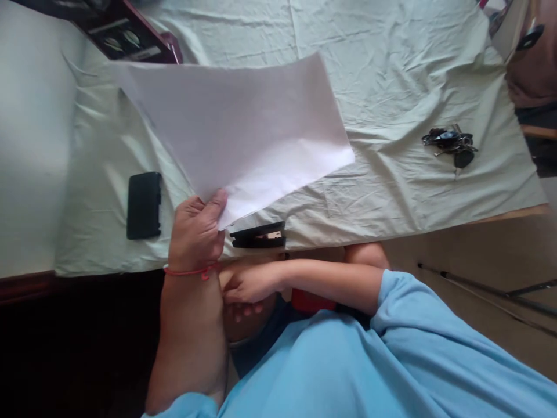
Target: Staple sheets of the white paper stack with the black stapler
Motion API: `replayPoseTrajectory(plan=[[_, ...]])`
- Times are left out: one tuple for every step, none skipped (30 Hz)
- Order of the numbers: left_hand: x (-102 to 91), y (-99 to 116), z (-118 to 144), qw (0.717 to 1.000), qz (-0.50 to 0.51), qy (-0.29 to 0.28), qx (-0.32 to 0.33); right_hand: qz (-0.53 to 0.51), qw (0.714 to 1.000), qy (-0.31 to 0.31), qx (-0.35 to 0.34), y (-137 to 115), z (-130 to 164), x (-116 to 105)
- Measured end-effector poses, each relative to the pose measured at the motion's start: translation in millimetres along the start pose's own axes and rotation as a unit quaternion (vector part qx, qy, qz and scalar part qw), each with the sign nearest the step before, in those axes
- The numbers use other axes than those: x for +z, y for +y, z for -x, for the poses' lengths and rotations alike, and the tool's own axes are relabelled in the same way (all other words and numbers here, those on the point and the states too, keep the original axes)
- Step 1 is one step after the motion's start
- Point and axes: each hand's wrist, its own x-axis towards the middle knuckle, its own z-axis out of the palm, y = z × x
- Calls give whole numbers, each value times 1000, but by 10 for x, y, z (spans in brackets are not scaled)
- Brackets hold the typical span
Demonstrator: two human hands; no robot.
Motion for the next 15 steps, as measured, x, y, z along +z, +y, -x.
replayPoseTrajectory(plan=[[-14, -31, -68, 1000, 11, 10, 2, 44, 999, -14, 6, -107, 200, -48], [-21, -65, -140, 1000, 19, 15, 0, 139, 989, -42, -5, -218, 422, -83], [-22, -100, -211, 1000, 26, 13, -1, 205, 977, -48, -31, -328, 657, -105], [-18, -133, -279, 999, 34, 7, -1, 241, 968, -37, -66, -433, 896, -115], [-11, -163, -342, 999, 41, -5, -2, 256, 960, 7, -111, -528, 1129, -117], [-1, -189, -398, 999, 46, -20, -2, 252, 950, 82, -166, -613, 1347, -119], [9, -212, -448, 998, 49, -35, -1, 242, 928, 183, -217, -688, 1543, -131], [17, -232, -489, 998, 50, -49, 0, 232, 888, 293, -270, -752, 1712, -162], [23, -251, -521, 997, 51, -60, 1, 213, 820, 412, -334, -808, 1854, -221], [24, -271, -544, 996, 53, -65, 0, 190, 724, 530, -398, -853, 1969, -313], [22, -292, -555, 996, 57, -66, -2, 187, 635, 611, -434, -885, 2062, -439], [16, -315, -555, 996, 63, -62, -5, 189, 561, 670, -448, -901, 2137, -594], [7, -339, -543, 996, 70, -54, -10, 194, 497, 719, -446, -898, 2196, -769], [-4, -363, -521, 996, 78, -46, -18, 203, 454, 756, -426, -873, 2243, -953], [-16, -383, -491, 995, 85, -38, -25, 218, 433, 777, -401, -825, 2277, -1132]])
